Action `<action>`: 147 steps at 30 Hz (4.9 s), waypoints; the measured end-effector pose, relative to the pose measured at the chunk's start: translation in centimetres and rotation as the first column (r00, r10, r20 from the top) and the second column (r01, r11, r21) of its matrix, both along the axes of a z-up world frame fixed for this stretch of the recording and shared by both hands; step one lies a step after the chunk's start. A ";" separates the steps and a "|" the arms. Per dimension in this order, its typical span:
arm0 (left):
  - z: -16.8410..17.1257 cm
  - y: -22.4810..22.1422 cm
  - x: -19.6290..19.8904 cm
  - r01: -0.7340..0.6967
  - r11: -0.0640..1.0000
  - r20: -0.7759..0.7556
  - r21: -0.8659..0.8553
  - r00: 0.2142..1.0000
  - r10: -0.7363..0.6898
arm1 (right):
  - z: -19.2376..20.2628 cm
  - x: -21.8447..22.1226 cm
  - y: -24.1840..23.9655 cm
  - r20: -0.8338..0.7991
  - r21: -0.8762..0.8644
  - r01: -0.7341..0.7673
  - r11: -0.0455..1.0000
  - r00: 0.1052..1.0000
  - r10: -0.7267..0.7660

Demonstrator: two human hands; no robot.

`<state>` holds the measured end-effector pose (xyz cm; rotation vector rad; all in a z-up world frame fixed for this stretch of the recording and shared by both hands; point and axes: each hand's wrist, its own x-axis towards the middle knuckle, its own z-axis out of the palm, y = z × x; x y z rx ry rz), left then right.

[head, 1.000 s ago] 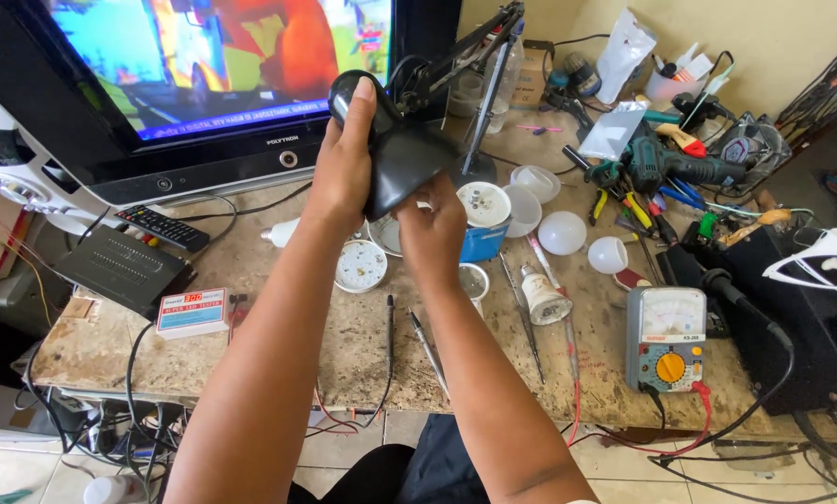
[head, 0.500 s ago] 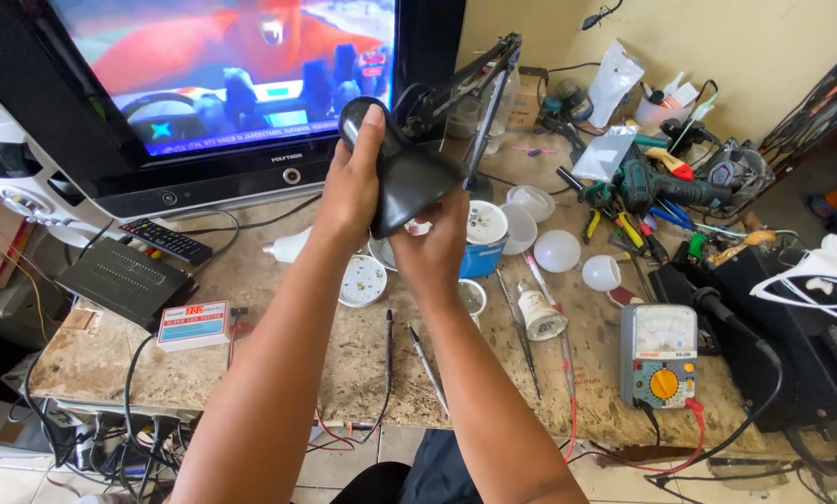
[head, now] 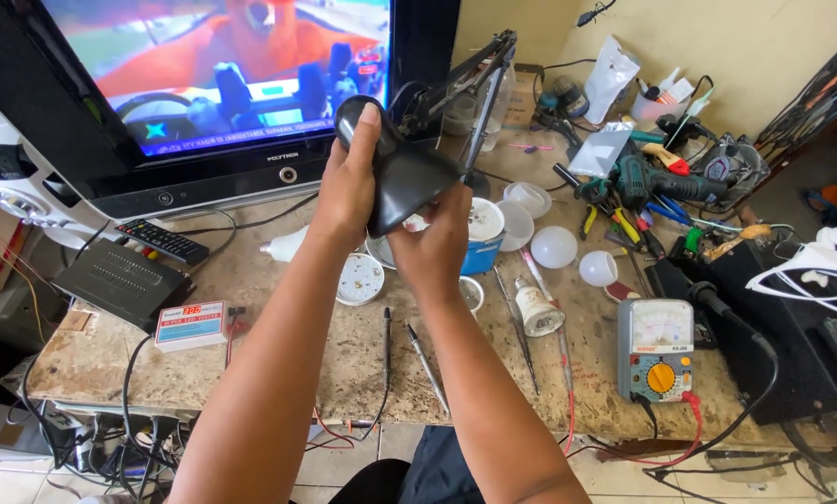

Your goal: Testing and inspecting LED bulb components using an LED tester and magnifying glass.

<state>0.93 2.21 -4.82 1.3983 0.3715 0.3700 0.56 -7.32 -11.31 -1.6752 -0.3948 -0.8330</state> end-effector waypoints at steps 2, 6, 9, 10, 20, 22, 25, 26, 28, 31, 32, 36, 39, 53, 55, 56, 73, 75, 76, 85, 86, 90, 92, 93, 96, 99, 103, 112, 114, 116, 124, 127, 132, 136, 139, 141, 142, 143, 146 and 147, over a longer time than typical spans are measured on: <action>-0.3 0.1 0.3 -0.001 1.000 -0.001 -0.003 1.000 0.001 | 0.0 0.1 -0.1 0.030 -0.006 0.014 1.000 0.999 -0.013; -0.7 0.3 0.6 -0.011 1.000 0.017 0.003 1.000 0.011 | -1.7 1.3 -0.2 0.020 -0.049 0.024 0.999 1.000 -0.023; -0.4 0.2 0.5 -0.016 1.000 0.025 0.004 1.000 0.016 | -1.0 0.9 -0.3 0.033 -0.056 0.034 0.998 0.999 -0.032; -0.4 0.1 0.5 -0.014 1.000 0.025 0.010 1.000 0.014 | -0.7 0.7 -0.5 0.048 -0.066 0.057 0.996 0.997 -0.054; -1.6 0.9 1.4 -0.009 1.000 0.023 0.005 1.000 0.009 | -1.9 1.9 -0.5 -0.009 -0.110 0.078 0.991 0.997 -0.080; -1.2 0.6 1.1 -0.014 1.000 0.043 -0.010 0.999 0.014 | -1.4 2.0 -0.5 -0.008 -0.101 0.052 0.993 0.999 -0.054; -1.5 0.7 1.5 -0.007 1.000 0.027 0.010 1.000 0.007 | -1.0 1.6 -0.7 -0.079 0.032 -0.100 0.994 0.992 0.103; -1.5 0.7 1.5 -0.007 1.000 0.027 0.011 1.000 0.007 | -0.5 1.3 -0.8 -0.079 0.033 -0.101 0.994 0.992 0.103; -1.6 0.7 1.5 -0.007 1.000 0.018 0.018 1.000 0.007 | 0.6 0.7 -1.0 -0.153 0.098 -0.164 0.981 0.972 0.178; -1.0 0.4 1.2 -0.014 1.000 0.025 -0.006 1.000 0.014 | -1.4 1.9 -0.8 -0.125 0.034 -0.092 0.995 0.988 0.095; -1.1 0.5 1.1 -0.014 1.000 0.025 -0.006 1.000 0.014 | -1.0 1.4 -0.8 -0.125 0.034 -0.091 0.995 0.988 0.095; -1.2 0.6 1.1 -0.018 1.000 0.029 0.014 0.999 0.018 | -0.4 0.9 -0.7 0.011 -0.040 0.021 0.999 1.000 -0.021; -1.4 0.7 1.3 -0.017 1.000 0.035 0.016 0.999 0.017 | 0.0 0.7 -0.7 -0.008 -0.010 -0.003 1.000 1.000 0.002; -1.0 0.1 1.1 -0.027 1.000 0.033 0.008 0.999 0.026 | -2.1 1.9 -0.9 -0.155 0.029 -0.055 0.998 0.986 0.059; -0.9 0.0 0.9 -0.035 0.999 0.033 0.001 0.999 0.035 | -2.5 2.1 -0.9 -0.126 -0.040 0.009 0.999 0.992 -0.014; -0.8 0.0 0.9 -0.034 0.999 0.033 0.001 0.999 0.034 | -1.8 1.5 -0.9 -0.126 -0.041 0.010 0.999 0.992 -0.015; 0.6 -0.2 -0.4 -0.013 0.998 -0.023 0.069 1.000 0.014 | -0.2 0.6 -0.3 0.149 -0.084 0.116 0.990 0.984 -0.102; 0.2 0.1 -0.2 -0.025 0.998 -0.024 0.066 0.999 0.026 | 0.2 -0.1 -0.2 -0.037 0.046 -0.051 0.998 0.998 0.052; 0.0 0.4 -0.1 -0.025 0.998 -0.026 0.065 0.999 0.026 | 0.4 -0.5 -0.1 -0.202 0.199 -0.177 0.964 0.955 0.217; 1.7 0.0 -1.4 0.021 0.995 -0.048 0.092 0.999 -0.017 | -0.8 0.7 -0.3 -0.031 0.087 -0.168 0.982 0.985 0.172; 1.6 0.1 -1.3 0.020 0.995 -0.049 0.095 0.999 -0.016 | -0.3 0.6 -0.3 -0.032 0.089 -0.169 0.982 0.984 0.173; 1.4 0.1 -1.0 0.009 0.995 -0.037 0.098 0.999 -0.006 | 0.8 0.3 -0.5 -0.097 0.133 -0.187 0.973 0.975 0.201; 1.3 0.0 -0.7 0.007 0.995 -0.037 0.096 0.999 -0.004 | 0.6 0.3 -0.3 -0.010 0.079 -0.125 0.989 0.992 0.126; 1.1 0.1 -0.3 0.005 0.994 -0.029 0.107 1.000 -0.002 | 0.3 0.2 -0.1 0.022 0.058 -0.129 0.990 0.992 0.128; 1.5 0.0 -0.9 0.012 0.994 -0.031 0.111 0.999 -0.008 | -1.8 2.0 0.1 -0.063 0.167 -0.244 0.955 0.964 0.257; 1.6 -0.1 -1.1 0.016 0.996 -0.036 0.092 0.999 -0.013 | -1.1 1.6 -0.3 -0.194 0.252 -0.279 0.927 0.924 0.331; 2.0 -0.1 -1.4 0.022 0.994 -0.032 0.103 0.999 -0.019 | -1.0 1.0 -0.1 0.067 -0.108 0.091 0.990 0.994 -0.084; 1.7 -0.1 -1.3 0.023 0.997 -0.027 0.070 0.999 -0.021 | -1.4 1.3 0.1 -0.168 0.238 -0.286 0.928 0.929 0.329; 1.8 -0.2 -1.4 0.026 0.997 -0.028 0.077 0.999 -0.023 | -0.2 0.4 0.1 -0.021 0.119 -0.176 0.977 0.984 0.180; 1.6 -0.2 -1.2 0.029 0.996 -0.029 0.085 0.999 -0.027 | 0.1 0.2 0.2 0.143 0.016 -0.042 0.999 0.989 0.039; 1.3 -0.3 -0.9 -0.008 0.999 -0.042 0.048 0.999 0.010 | 0.0 0.1 0.3 0.234 0.100 -0.258 0.961 0.945 0.229; 1.2 -0.9 -0.9 -0.032 0.999 -0.023 0.004 0.999 0.032 | -1.4 1.2 0.2 0.129 0.249 -0.395 0.884 0.918 0.374; -0.1 -0.1 0.1 -0.022 1.000 -0.015 -0.007 1.000 0.021 | -2.3 2.6 -0.1 -0.092 0.448 -0.449 0.773 0.837 0.539; -0.4 0.2 0.5 -0.011 1.000 0.011 -0.012 1.000 0.011 | -0.6 1.1 -0.6 -0.003 0.236 -0.371 0.898 0.924 0.383; 3.6 -1.3 -2.3 0.018 1.000 -0.150 -0.012 0.989 -0.019 | -1.7 2.2 -1.3 0.138 -0.079 -0.242 0.967 0.958 0.251; 3.7 -1.3 -2.5 0.027 0.998 -0.132 -0.053 0.991 -0.034 | -1.5 2.0 -1.2 0.106 -0.068 -0.241 0.968 0.963 0.247; 3.7 -1.3 -2.5 0.044 0.995 -0.105 -0.089 0.993 -0.053 | -1.3 1.9 -1.2 0.083 -0.054 -0.232 0.971 0.968 0.236; 3.6 -1.2 -2.7 0.041 0.995 -0.112 -0.093 0.992 -0.051 | -1.5 1.6 -1.1 0.075 -0.056 -0.235 0.970 0.968 0.239; 3.6 -1.2 -2.5 0.048 0.993 -0.102 -0.105 0.993 -0.059 | -1.5 1.6 -1.3 -0.116 0.176 -0.465 0.868 0.866 0.487; 3.4 -1.2 -2.3 0.037 0.994 -0.103 -0.106 0.994 -0.048 | -1.6 1.8 -1.3 -0.115 0.198 -0.458 0.867 0.867 0.484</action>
